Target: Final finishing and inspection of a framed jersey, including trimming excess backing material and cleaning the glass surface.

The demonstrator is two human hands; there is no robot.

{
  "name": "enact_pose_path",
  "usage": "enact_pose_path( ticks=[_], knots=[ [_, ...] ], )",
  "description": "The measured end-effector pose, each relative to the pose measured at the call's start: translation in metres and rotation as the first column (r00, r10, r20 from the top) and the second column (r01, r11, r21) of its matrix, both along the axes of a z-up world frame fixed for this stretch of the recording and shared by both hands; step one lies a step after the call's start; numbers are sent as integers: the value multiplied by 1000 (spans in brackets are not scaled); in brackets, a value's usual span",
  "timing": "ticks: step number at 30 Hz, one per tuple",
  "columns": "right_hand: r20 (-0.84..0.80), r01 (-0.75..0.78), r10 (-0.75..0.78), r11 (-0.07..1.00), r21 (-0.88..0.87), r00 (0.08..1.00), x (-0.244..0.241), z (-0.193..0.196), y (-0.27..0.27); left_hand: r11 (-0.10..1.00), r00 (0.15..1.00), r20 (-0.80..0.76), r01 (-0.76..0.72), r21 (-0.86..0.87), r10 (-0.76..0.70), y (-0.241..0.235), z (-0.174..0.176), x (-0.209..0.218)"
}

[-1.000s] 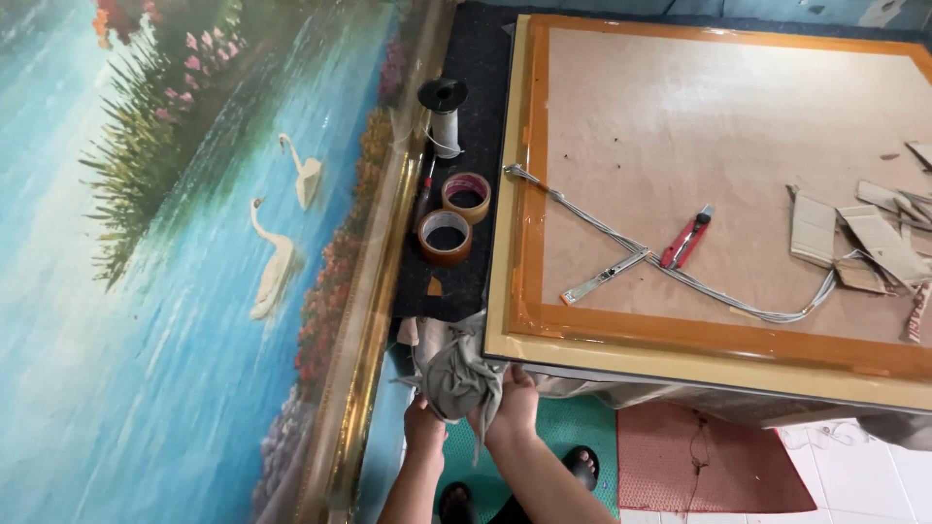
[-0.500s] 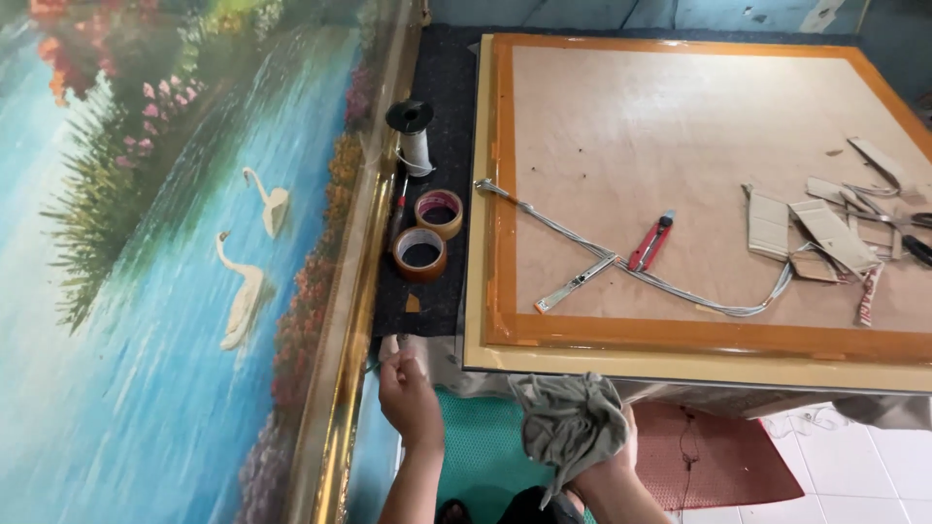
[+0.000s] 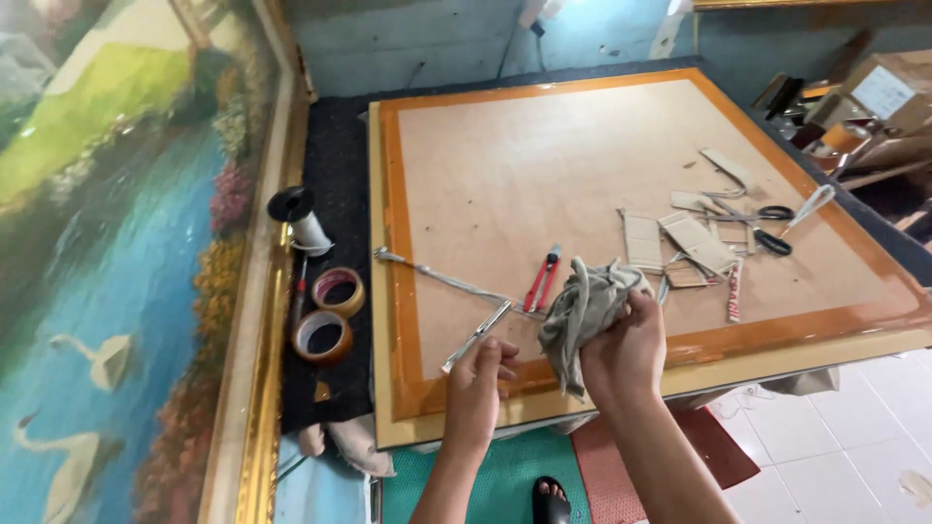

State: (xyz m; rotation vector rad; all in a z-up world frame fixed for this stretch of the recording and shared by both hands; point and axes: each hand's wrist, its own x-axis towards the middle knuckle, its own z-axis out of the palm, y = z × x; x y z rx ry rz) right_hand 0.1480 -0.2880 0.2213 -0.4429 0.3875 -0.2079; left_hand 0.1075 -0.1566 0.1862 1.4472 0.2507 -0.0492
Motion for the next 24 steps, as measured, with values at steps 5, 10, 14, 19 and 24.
enact_pose_path(
  ticks=[5,10,14,19,24],
  knots=[
    [-305,-102,-39,896,-432,951,62,36,-20,998,997,-71,36,43,-33,-46,-10,36],
    [-396,-470,262,363,-805,880,104,34,-78,972,996,-15,91,215,-90,-79,-9,71],
    [-382,-384,-53,-218,-897,923,153,-23,-169,966,996,-74,61,251,-44,-95,1,90],
    [-518,-558,-212,-389,-733,829,166,-34,-215,978,985,-170,33,204,2,-117,1,113],
    [-475,-434,-131,-660,-613,870,184,-46,-191,995,975,-216,-26,93,45,-137,2,127]
  ],
)
